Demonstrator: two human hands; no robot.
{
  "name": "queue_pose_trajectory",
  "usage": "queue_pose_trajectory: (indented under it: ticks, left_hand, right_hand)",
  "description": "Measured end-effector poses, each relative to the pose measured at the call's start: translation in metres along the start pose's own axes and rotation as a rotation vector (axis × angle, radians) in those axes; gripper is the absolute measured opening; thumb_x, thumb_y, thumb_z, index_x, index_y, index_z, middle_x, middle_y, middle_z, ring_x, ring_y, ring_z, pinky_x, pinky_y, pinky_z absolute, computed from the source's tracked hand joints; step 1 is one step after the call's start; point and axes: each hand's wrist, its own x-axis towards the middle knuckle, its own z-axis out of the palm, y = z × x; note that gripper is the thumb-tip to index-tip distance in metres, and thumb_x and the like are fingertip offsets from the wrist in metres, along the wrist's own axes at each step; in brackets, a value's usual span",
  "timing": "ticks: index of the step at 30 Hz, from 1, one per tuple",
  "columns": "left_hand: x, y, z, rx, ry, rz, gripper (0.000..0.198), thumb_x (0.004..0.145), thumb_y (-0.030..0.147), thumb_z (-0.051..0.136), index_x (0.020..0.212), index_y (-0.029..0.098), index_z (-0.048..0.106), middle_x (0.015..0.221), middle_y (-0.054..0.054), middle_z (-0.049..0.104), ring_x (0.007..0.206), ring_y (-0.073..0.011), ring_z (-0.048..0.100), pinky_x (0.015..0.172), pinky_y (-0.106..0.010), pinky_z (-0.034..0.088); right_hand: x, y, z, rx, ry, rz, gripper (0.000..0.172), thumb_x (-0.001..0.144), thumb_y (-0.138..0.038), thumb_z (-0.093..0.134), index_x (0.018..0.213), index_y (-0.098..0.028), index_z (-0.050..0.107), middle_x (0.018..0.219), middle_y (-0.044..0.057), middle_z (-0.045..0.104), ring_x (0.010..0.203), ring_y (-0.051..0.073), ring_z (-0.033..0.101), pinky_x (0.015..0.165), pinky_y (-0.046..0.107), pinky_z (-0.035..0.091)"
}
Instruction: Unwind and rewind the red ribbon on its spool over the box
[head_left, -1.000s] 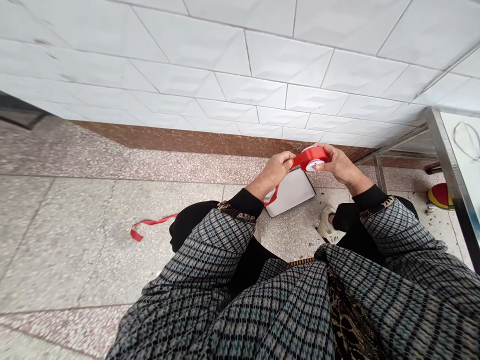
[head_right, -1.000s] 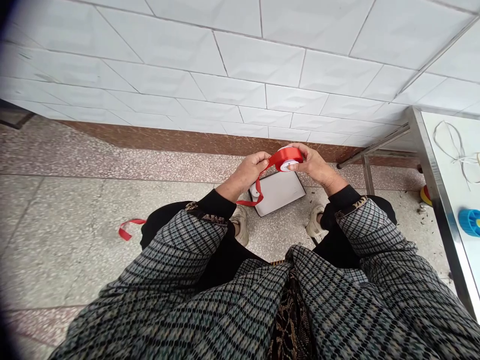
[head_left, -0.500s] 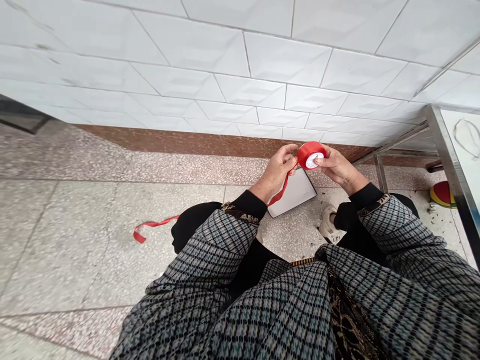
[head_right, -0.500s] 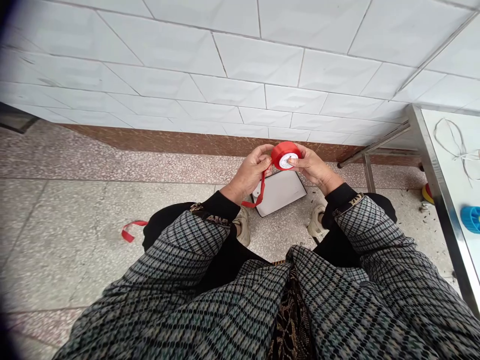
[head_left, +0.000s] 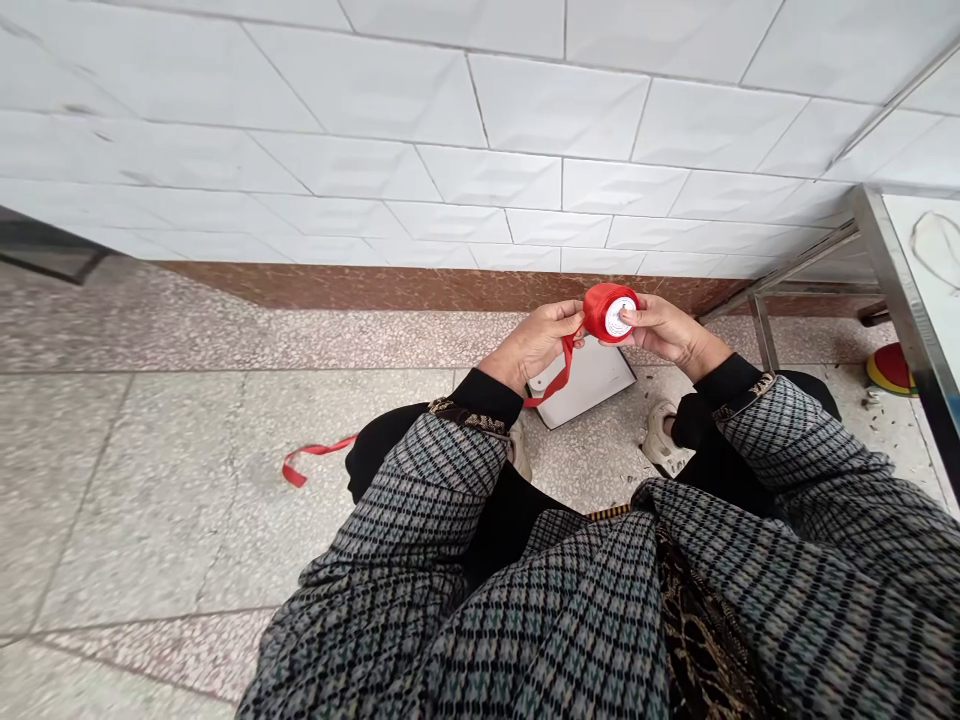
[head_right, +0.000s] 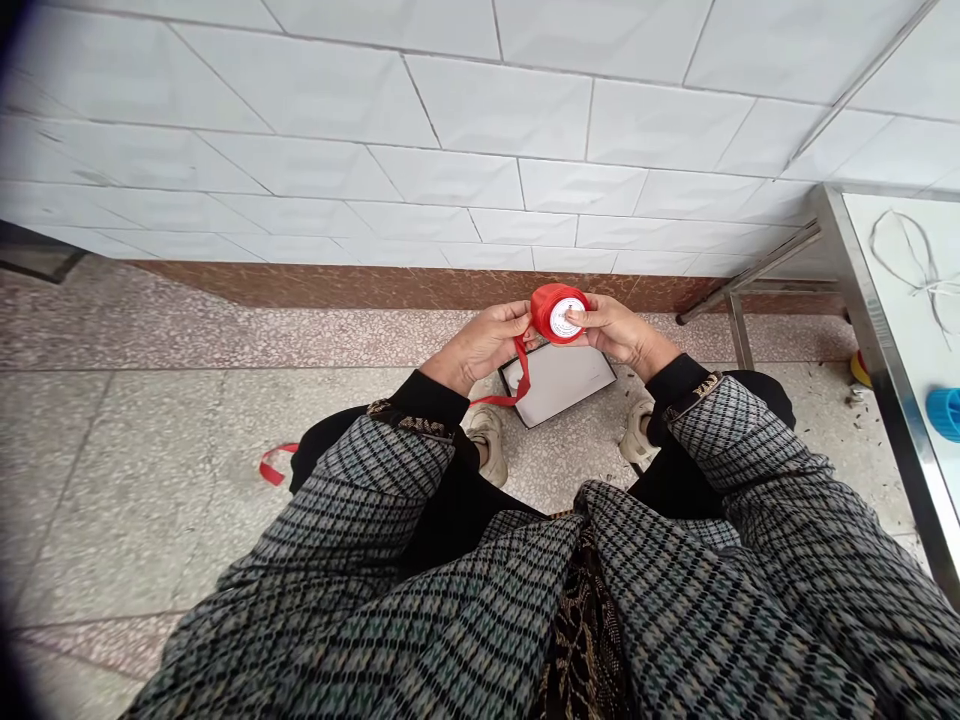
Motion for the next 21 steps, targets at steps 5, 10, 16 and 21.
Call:
queue_pose_trajectory:
  ticks: [5,10,16,21]
  left_hand:
    - [-0.004,0.003,0.000,-0.006,-0.036,-0.021,0.030,0.086,0.023,0.099,0.109,0.012,0.084,0.089,-0.004,0.077,0.076,-0.0104,0.063,0.078,-0.028,0.051]
    - [-0.004,0.004,-0.003,0.025,-0.080,-0.057,0.033,0.081,0.024,0.100,0.106,0.012,0.083,0.079,-0.002,0.072,0.073,-0.0119,0.061,0.076,-0.030,0.049]
    - [-0.004,0.005,-0.012,0.047,-0.131,-0.122,0.036,0.071,0.025,0.104,0.098,0.012,0.083,0.075,0.000,0.070,0.070,-0.0116,0.058,0.074,-0.030,0.048]
    - [-0.010,0.006,-0.016,0.179,-0.124,-0.249,0.027,0.076,0.018,0.097,0.100,0.014,0.083,0.083,-0.003,0.076,0.071,-0.0122,0.062,0.074,-0.030,0.051]
  right_hand:
    - [-0.002,0.003,0.001,0.008,0.017,-0.027,0.064,0.065,-0.047,0.117,0.112,-0.020,0.085,0.106,0.007,0.086,0.097,0.022,0.080,0.095,0.039,0.072]
    - [-0.001,0.006,0.001,0.007,0.007,-0.015,0.068,0.063,-0.047,0.118,0.114,-0.018,0.084,0.106,0.008,0.086,0.100,0.024,0.081,0.094,0.037,0.071]
    - [-0.002,0.008,0.005,-0.020,-0.060,0.021,0.065,0.064,-0.053,0.116,0.109,-0.019,0.084,0.104,0.008,0.087,0.094,0.022,0.080,0.090,0.035,0.070]
    - [-0.002,-0.003,-0.003,-0.365,-0.152,0.021,0.054,0.065,-0.046,0.112,0.106,-0.023,0.087,0.107,0.007,0.087,0.100,0.027,0.077,0.091,0.040,0.066]
